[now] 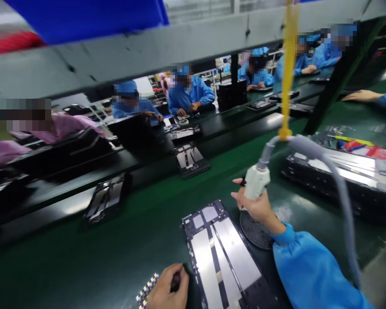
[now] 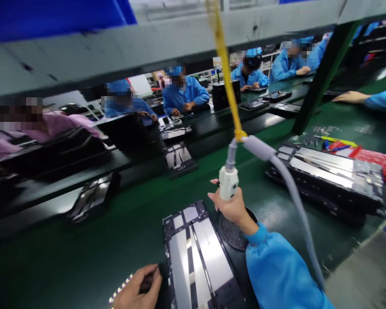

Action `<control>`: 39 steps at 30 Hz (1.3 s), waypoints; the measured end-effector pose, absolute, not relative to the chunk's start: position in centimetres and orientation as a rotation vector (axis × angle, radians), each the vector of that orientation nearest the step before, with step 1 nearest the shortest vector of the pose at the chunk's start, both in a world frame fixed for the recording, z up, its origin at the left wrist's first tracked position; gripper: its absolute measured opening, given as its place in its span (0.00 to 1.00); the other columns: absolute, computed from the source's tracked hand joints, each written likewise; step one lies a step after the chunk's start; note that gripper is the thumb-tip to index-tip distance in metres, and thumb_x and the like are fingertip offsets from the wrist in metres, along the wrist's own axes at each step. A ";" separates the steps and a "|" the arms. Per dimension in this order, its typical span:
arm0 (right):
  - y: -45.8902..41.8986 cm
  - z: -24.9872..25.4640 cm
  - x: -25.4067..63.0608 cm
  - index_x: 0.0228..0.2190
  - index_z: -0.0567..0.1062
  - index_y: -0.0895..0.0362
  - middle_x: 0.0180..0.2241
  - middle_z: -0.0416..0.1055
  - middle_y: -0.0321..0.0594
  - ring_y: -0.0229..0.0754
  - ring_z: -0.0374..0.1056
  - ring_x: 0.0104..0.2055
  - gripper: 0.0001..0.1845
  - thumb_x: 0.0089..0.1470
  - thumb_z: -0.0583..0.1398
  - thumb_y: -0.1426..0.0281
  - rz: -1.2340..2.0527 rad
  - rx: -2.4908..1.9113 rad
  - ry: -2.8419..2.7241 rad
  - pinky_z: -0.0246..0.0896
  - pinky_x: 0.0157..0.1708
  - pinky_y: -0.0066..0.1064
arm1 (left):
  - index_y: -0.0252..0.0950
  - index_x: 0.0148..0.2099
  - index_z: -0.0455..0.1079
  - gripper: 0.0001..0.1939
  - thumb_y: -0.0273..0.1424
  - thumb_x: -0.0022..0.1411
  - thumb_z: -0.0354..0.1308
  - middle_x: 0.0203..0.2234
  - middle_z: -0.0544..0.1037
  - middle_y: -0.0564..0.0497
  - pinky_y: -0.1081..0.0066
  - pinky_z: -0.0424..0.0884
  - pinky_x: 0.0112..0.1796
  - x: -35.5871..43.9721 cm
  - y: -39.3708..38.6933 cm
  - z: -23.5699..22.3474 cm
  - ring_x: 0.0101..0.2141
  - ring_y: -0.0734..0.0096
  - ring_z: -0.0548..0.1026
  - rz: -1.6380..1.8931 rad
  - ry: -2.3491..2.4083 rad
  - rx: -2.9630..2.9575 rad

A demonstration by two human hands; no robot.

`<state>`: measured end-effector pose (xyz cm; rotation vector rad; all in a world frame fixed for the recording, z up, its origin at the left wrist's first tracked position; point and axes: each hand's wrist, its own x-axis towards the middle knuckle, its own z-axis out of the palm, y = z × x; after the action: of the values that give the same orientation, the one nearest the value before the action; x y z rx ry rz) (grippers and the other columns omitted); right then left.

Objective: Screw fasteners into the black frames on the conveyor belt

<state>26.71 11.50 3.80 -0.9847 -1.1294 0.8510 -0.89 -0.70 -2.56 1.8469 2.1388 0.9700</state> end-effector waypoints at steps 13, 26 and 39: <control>6.5 8.6 18.6 0.44 0.68 0.55 0.14 0.66 0.26 0.36 0.62 0.15 0.19 0.50 0.64 0.69 1.154 -0.730 -1.299 0.61 0.18 0.30 | 0.38 0.36 0.77 0.14 0.36 0.63 0.50 0.33 0.80 0.46 0.69 0.73 0.35 1.5 0.0 -0.3 0.34 0.65 0.78 1.031 1.709 1.766; 8.9 4.7 12.7 0.43 0.70 0.57 0.13 0.64 0.25 0.34 0.61 0.14 0.19 0.48 0.64 0.69 1.259 -0.851 -1.410 0.58 0.19 0.28 | 0.34 0.51 0.73 0.18 0.37 0.64 0.50 0.29 0.79 0.47 0.71 0.75 0.31 0.2 0.3 -2.3 0.28 0.69 0.77 1.262 1.741 1.344; 8.7 4.2 12.3 0.39 0.69 0.57 0.14 0.64 0.25 0.35 0.61 0.15 0.15 0.49 0.64 0.69 1.244 -0.841 -1.441 0.59 0.20 0.28 | 0.33 0.46 0.69 0.12 0.30 0.64 0.48 0.32 0.79 0.46 0.71 0.76 0.32 0.4 0.2 -2.4 0.29 0.71 0.79 1.388 1.646 1.202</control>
<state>12.29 8.71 4.20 -0.8413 -1.4411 1.2438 0.35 0.16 -2.37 1.2018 1.6459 1.3880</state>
